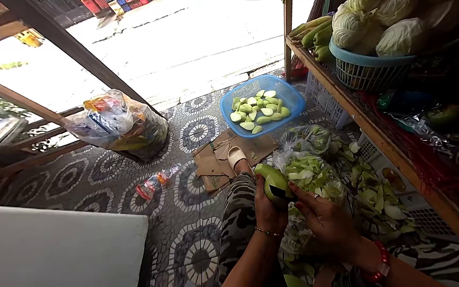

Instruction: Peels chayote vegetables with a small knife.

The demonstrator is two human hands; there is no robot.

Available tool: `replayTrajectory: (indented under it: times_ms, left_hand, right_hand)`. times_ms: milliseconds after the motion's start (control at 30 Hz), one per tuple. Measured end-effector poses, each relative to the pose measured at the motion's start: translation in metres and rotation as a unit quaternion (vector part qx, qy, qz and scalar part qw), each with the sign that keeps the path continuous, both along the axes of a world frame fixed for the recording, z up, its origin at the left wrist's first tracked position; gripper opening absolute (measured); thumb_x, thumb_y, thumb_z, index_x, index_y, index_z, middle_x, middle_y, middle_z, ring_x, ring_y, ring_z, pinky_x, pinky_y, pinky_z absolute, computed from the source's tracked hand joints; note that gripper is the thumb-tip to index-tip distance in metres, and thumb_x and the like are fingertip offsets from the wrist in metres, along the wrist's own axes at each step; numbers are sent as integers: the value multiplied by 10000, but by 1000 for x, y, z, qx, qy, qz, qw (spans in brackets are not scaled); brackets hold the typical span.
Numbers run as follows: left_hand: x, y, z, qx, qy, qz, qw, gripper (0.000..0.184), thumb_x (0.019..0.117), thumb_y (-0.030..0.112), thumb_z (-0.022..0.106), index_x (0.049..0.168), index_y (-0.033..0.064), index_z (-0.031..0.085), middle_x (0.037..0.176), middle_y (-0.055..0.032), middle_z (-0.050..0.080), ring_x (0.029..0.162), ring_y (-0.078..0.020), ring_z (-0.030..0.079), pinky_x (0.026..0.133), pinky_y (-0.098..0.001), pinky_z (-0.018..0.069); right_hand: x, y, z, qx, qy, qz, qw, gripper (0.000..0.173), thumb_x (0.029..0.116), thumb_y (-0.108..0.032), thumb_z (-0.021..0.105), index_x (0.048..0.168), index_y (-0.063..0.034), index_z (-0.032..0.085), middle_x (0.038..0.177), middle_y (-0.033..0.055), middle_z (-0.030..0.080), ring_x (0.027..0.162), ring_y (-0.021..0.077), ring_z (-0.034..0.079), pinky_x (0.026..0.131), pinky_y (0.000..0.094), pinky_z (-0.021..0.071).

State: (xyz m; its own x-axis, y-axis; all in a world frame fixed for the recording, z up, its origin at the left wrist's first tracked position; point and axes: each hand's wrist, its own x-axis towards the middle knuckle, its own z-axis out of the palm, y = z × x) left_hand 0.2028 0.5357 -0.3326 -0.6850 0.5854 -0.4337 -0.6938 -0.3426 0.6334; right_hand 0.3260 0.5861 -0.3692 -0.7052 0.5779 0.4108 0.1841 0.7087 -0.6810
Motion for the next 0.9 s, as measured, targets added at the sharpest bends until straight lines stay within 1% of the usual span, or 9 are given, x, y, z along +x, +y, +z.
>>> replayTrajectory:
  times_ms: [233,367,467,533,600,667,733,800,900]
  left_hand:
    - [2,-5,0,21,0,-25,999,498,1123,410,218,1225,36,530,996,-113,703,856,-181,725,733,-312,613]
    - [0,-7,2,35,21,-64,997,505,1121,412,201,1233,41,524,1029,-120,703,873,-192,725,739,-320,615]
    - [3,-11,2,29,32,-98,994,502,1122,396,198,1223,42,539,1030,-106,711,892,-173,725,754,-314,614]
    - [5,-14,3,27,27,-129,991,504,1119,395,192,1230,53,546,1026,-96,705,913,-173,720,783,-325,612]
    - [5,-15,2,35,18,-154,987,517,1114,415,193,1256,64,545,1036,-100,698,937,-188,713,809,-352,610]
    - [3,-15,1,36,10,-153,988,540,1115,435,172,1263,68,541,1053,-97,704,937,-188,717,792,-350,612]
    - [1,-13,1,25,14,-130,991,546,1117,432,165,1244,61,546,1027,-96,696,907,-176,713,773,-334,610]
    - [-1,-12,2,19,17,-99,995,538,1120,418,173,1216,49,552,982,-112,702,882,-192,719,765,-343,611]
    - [-3,-12,4,17,21,-76,997,511,1124,400,187,1214,41,541,968,-119,698,872,-203,721,760,-345,615]
  right_hand:
    - [5,8,-1,-43,5,35,998,455,1088,-361,405,1434,-162,624,899,112,735,676,207,655,594,356,534]
    - [10,12,3,-70,-4,57,996,484,1094,-388,386,1488,-172,566,869,84,711,660,185,620,597,352,520]
    - [12,18,4,-98,14,58,993,439,1095,-340,421,1435,-146,620,1067,109,757,787,195,685,713,363,554]
    - [15,25,4,-137,12,83,987,431,1098,-308,428,1452,-131,599,1271,90,719,994,141,715,870,308,556]
    - [18,33,6,-155,4,115,981,443,1102,-316,426,1478,-128,566,1330,84,691,1093,105,697,944,275,538]
    - [20,36,8,-123,-3,115,986,455,1097,-350,422,1476,-153,576,1118,110,748,874,148,691,787,327,549]
    - [20,33,8,-77,0,112,991,471,1095,-380,399,1467,-161,587,821,89,697,666,164,611,621,337,511]
    - [21,29,5,-41,3,111,993,479,1093,-387,386,1457,-159,597,706,63,637,584,165,568,544,334,478]
    - [19,25,3,-18,-8,90,996,484,1086,-382,378,1441,-153,614,673,46,620,550,162,555,511,335,465]
